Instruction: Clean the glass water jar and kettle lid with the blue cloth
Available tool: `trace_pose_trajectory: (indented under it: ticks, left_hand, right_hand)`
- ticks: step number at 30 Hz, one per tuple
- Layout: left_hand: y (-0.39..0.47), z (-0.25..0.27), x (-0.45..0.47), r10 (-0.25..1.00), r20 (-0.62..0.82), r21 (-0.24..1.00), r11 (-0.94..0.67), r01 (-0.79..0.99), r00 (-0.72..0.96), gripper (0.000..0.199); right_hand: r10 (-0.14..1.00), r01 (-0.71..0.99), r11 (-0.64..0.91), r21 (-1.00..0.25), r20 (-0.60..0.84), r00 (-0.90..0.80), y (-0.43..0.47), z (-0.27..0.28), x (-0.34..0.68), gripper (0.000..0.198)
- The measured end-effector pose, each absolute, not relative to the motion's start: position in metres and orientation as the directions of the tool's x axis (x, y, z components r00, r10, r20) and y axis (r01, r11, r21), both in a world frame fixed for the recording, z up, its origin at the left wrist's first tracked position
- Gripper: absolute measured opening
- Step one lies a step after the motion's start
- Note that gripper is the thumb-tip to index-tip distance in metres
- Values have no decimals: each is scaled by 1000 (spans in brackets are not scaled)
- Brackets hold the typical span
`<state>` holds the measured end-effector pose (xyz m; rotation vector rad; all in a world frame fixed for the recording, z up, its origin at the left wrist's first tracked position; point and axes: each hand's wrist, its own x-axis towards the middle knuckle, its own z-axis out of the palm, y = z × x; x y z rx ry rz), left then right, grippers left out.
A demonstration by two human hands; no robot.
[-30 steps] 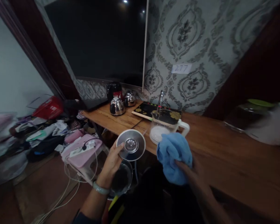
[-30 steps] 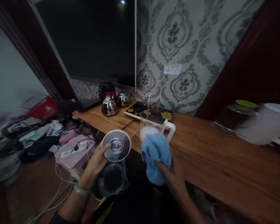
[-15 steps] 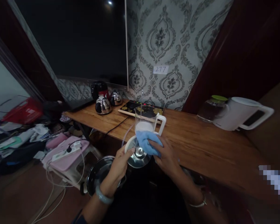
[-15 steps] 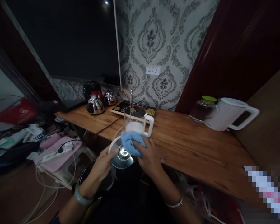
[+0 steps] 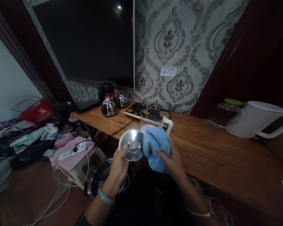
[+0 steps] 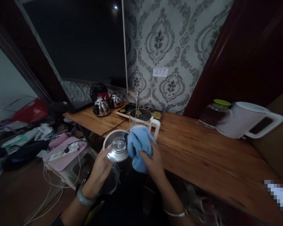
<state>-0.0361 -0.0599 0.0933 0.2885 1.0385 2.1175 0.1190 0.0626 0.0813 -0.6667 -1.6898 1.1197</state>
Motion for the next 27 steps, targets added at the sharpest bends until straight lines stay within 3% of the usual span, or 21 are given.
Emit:
trace_pose_trajectory:
  ticks: [3,8,10,13,16,20,23,27]
  left_hand:
    - [-60,96,-23,734,-62,727,-431,-535,-676,46]
    - [-69,85,-7,721,-73,706,-450,-546,-689,47]
    - [-73,81,-10,762,-102,720,-387,-576,-639,45]
    - [-77,84,-27,853,-141,751,-238,-616,-503,46]
    - [-75,91,-46,921,-196,767,-69,-638,-336,42]
    - [-66,94,-51,911,-204,792,-62,-607,-359,37]
    - [-61,91,-43,858,-182,784,-168,-597,-480,41]
    - [-57,85,-25,725,-136,776,-346,-527,-675,44]
  right_hand:
    - [789,-148,390,-909,412,-456,52,81,80,63]
    - [853,-338,38,-940,207,-479,43,59,61,63]
    - [872,-366,-12,-931,169,-458,47,59,69,61]
    - [851,-335,70,-940,231,-472,57,72,85,61]
    - [746,-276,229,-933,351,-566,68,92,96,57]
    - [633,-215,425,-879,458,-623,76,105,95,54]
    - [742,-208,370,-906,423,-520,67,95,88,57]
    - [932,-304,44,-952,148,-330,30,63,76,46]
